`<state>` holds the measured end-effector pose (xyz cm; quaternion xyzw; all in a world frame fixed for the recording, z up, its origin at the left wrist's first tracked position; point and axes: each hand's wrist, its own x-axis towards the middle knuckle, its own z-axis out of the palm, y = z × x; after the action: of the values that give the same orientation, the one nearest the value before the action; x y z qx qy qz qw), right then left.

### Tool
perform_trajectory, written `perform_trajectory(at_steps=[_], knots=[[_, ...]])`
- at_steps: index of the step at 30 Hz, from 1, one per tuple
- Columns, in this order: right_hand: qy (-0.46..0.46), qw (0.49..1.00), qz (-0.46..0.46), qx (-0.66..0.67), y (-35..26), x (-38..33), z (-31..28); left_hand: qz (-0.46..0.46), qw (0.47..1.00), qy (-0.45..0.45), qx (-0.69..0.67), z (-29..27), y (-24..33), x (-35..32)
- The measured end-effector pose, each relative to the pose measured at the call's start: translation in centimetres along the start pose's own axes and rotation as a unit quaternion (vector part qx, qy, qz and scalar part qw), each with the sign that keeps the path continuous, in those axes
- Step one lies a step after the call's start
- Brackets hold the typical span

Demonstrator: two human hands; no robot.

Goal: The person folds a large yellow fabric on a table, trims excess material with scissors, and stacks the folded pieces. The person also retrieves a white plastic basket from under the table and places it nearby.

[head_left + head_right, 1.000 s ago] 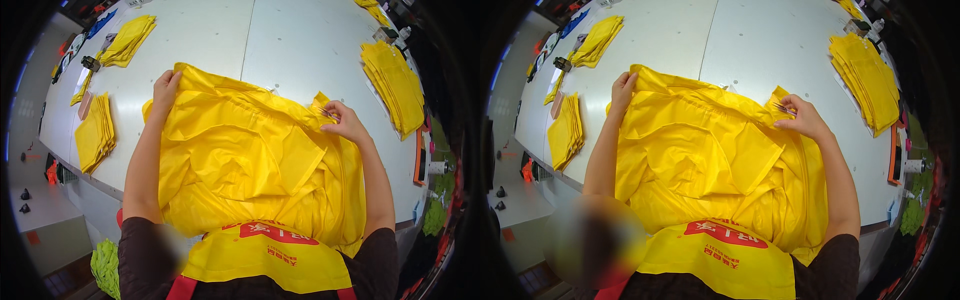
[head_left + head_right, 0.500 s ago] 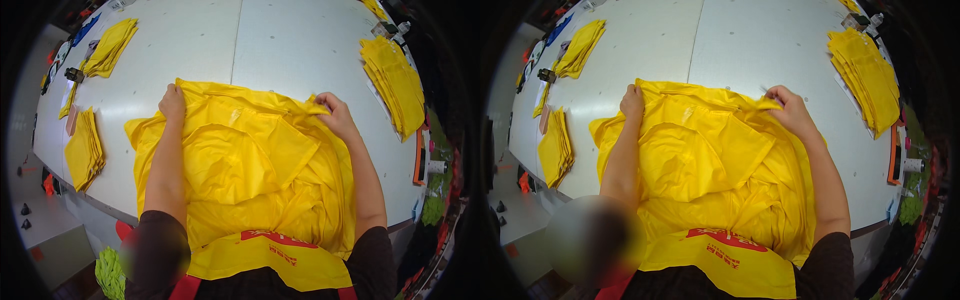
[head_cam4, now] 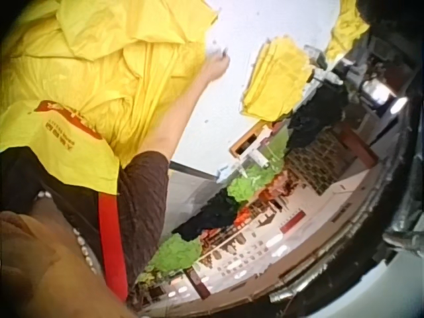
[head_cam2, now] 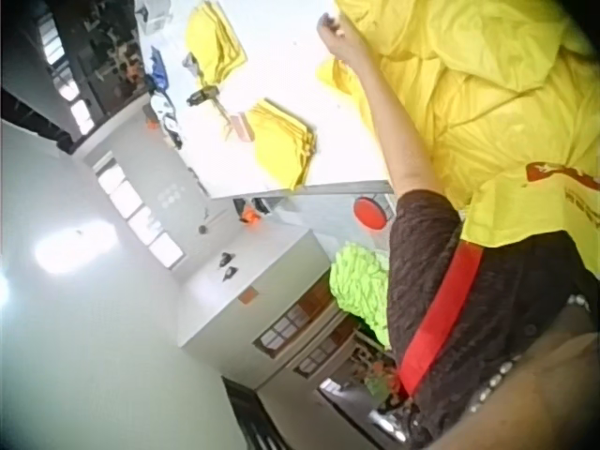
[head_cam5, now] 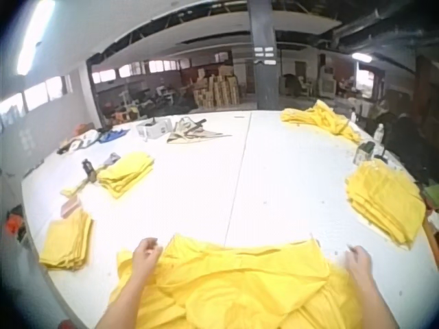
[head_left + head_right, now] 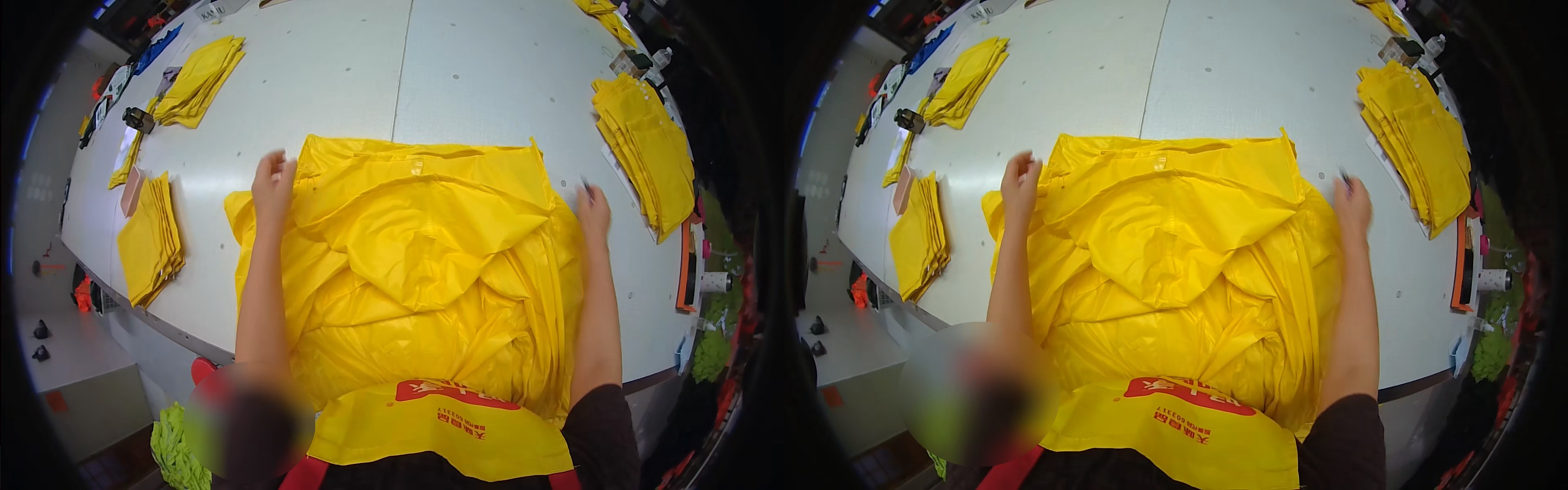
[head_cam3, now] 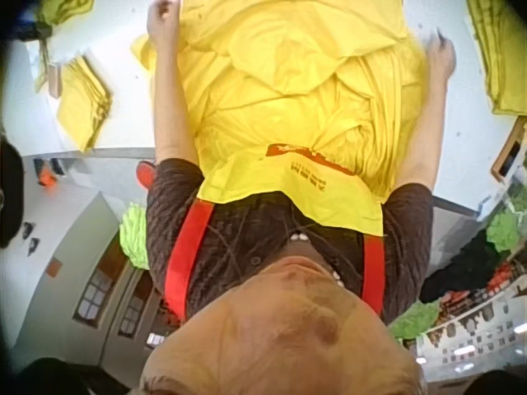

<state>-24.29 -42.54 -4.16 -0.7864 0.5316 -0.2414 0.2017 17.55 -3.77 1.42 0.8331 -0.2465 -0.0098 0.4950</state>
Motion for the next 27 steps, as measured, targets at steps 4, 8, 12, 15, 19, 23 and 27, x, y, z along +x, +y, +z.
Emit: perform_trajectory(at_steps=[4, 8, 12, 15, 19, 23, 27], knots=[[-0.051, 0.975, 0.006, -0.215, 7.1, -4.5, -5.2, -0.025, 0.992, -0.128, 0.000, -2.6, 0.8, -7.5], [-0.004, 0.980, -0.102, -0.169, 3.6, -6.7, -6.4, 0.016, 0.988, -0.129, -0.078, -1.9, -1.2, -9.5], [-0.022, 0.928, -0.364, 0.083, -13.9, -12.9, -4.1, -0.020, 0.974, -0.173, -0.145, -1.5, -0.3, -8.0], [-0.159, 0.855, -0.492, 0.049, -20.6, -17.1, -0.4, 0.018, 0.975, -0.217, -0.055, -2.0, 0.0, -6.0], [-0.192, 0.883, -0.417, -0.102, -16.2, -20.2, 4.1, 0.127, 0.952, -0.246, 0.132, -4.0, -3.0, -3.4], [-0.214, 0.873, -0.431, -0.077, -15.2, -19.6, 4.0, 0.208, 0.917, -0.181, 0.290, -2.3, -3.7, -3.6], [-0.201, 0.931, -0.300, 0.043, -11.7, -18.3, 1.7, 0.287, 0.917, -0.012, 0.277, 1.3, 1.0, -6.2]])
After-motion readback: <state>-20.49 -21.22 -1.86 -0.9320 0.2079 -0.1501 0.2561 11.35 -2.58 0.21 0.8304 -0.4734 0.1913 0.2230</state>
